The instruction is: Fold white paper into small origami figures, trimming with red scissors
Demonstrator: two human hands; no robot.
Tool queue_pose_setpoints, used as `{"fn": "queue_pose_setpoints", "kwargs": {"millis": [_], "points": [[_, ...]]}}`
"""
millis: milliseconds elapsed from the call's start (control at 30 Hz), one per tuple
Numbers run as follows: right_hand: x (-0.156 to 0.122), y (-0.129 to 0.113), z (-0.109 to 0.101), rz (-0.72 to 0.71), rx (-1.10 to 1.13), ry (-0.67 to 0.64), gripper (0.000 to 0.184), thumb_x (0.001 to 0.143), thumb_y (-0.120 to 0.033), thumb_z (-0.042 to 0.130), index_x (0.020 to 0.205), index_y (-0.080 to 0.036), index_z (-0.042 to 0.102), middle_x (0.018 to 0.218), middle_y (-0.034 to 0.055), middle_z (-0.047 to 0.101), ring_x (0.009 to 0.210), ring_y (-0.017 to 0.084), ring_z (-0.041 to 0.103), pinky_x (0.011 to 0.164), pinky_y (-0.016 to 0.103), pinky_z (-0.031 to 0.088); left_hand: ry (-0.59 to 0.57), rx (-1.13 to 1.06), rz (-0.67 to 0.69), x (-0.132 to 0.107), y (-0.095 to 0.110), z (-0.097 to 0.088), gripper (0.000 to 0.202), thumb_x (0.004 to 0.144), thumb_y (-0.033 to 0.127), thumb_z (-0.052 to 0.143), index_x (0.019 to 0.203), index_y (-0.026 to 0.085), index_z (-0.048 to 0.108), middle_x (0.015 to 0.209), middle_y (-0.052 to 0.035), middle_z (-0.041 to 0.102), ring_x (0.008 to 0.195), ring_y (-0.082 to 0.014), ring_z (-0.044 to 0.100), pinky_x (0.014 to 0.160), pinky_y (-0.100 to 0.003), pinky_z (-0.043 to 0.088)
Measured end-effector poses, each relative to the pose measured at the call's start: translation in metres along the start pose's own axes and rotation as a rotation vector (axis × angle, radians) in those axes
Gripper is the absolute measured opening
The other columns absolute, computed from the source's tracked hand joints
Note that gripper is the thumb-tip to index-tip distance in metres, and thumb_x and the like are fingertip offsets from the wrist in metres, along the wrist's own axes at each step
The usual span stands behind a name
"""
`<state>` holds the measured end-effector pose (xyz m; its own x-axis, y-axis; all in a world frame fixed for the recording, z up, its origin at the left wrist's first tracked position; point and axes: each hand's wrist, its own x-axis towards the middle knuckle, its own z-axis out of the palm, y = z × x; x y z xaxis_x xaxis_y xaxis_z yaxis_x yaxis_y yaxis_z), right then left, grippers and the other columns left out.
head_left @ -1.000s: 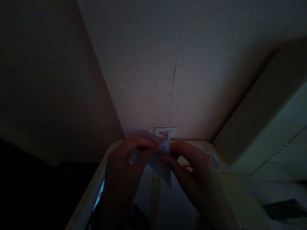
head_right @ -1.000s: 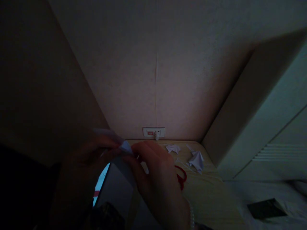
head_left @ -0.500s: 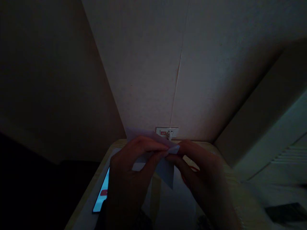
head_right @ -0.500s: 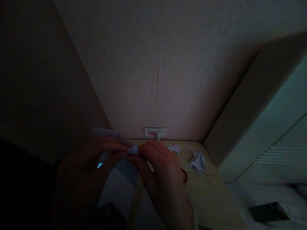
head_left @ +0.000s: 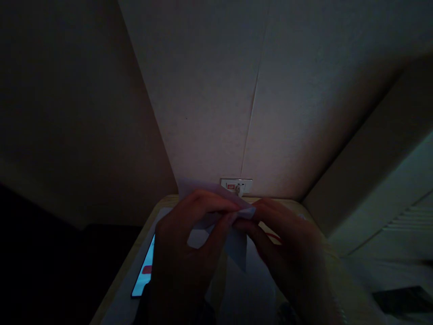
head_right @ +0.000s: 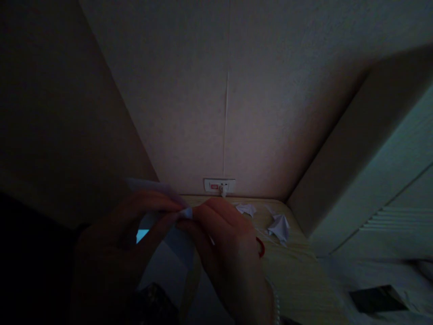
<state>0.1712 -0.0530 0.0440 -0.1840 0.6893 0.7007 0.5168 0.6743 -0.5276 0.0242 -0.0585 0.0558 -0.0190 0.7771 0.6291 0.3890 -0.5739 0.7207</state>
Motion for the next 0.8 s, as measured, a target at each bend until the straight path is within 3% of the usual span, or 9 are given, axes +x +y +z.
{"fn": "queue_pose_setpoints", "kwargs": {"millis": [133, 400, 700, 800], "points": [[0.0009, -0.0016, -0.0011, -0.032, -0.083, -0.017, 0.025, 0.094, -0.018, 0.057, 0.070, -0.019, 0.061, 0.067, -0.0018, 0.061, 0.059, 0.011, 0.058, 0.053, 0.022, 0.043, -0.008, -0.033, -0.006, 0.0004, 0.0037, 0.0012, 0.014, 0.081, 0.017, 0.072, 0.078, 0.030, 0.069, 0.082, 0.0077, 0.070, 0.080, -0.0123, 0.064, 0.077, -0.022, 0.051], [0.0008, -0.0024, 0.0003, -0.094, -0.147, -0.030, 0.035, 0.098, -0.026, 0.052, 0.065, -0.016, 0.060, 0.062, -0.0012, 0.058, 0.055, 0.010, 0.054, 0.049, 0.024, 0.040, -0.012, -0.125, -0.072, 0.0053, 0.0013, 0.0001, 0.018, 0.078, 0.013, 0.073, 0.069, 0.028, 0.068, 0.072, 0.0085, 0.067, 0.071, -0.0112, 0.061, 0.071, -0.021, 0.051], [0.0007, -0.0018, 0.0002, -0.088, -0.122, -0.036, 0.031, 0.097, -0.026, 0.055, 0.067, -0.017, 0.061, 0.064, -0.0002, 0.060, 0.056, 0.011, 0.056, 0.052, 0.024, 0.041, -0.046, -0.184, -0.092, 0.0035, 0.0005, -0.0018, 0.020, 0.079, 0.010, 0.070, 0.073, 0.029, 0.069, 0.076, 0.0088, 0.067, 0.074, -0.0107, 0.061, 0.072, -0.020, 0.049], [0.0022, -0.0033, -0.0002, -0.060, -0.047, -0.015, 0.016, 0.093, -0.021, 0.061, 0.077, -0.017, 0.065, 0.068, -0.0020, 0.062, 0.060, 0.010, 0.058, 0.054, 0.020, 0.044, -0.065, -0.160, -0.035, 0.0039, -0.0007, -0.0032, 0.017, 0.080, 0.012, 0.071, 0.074, 0.028, 0.070, 0.078, 0.0085, 0.067, 0.076, -0.0097, 0.061, 0.073, -0.018, 0.049]]}}
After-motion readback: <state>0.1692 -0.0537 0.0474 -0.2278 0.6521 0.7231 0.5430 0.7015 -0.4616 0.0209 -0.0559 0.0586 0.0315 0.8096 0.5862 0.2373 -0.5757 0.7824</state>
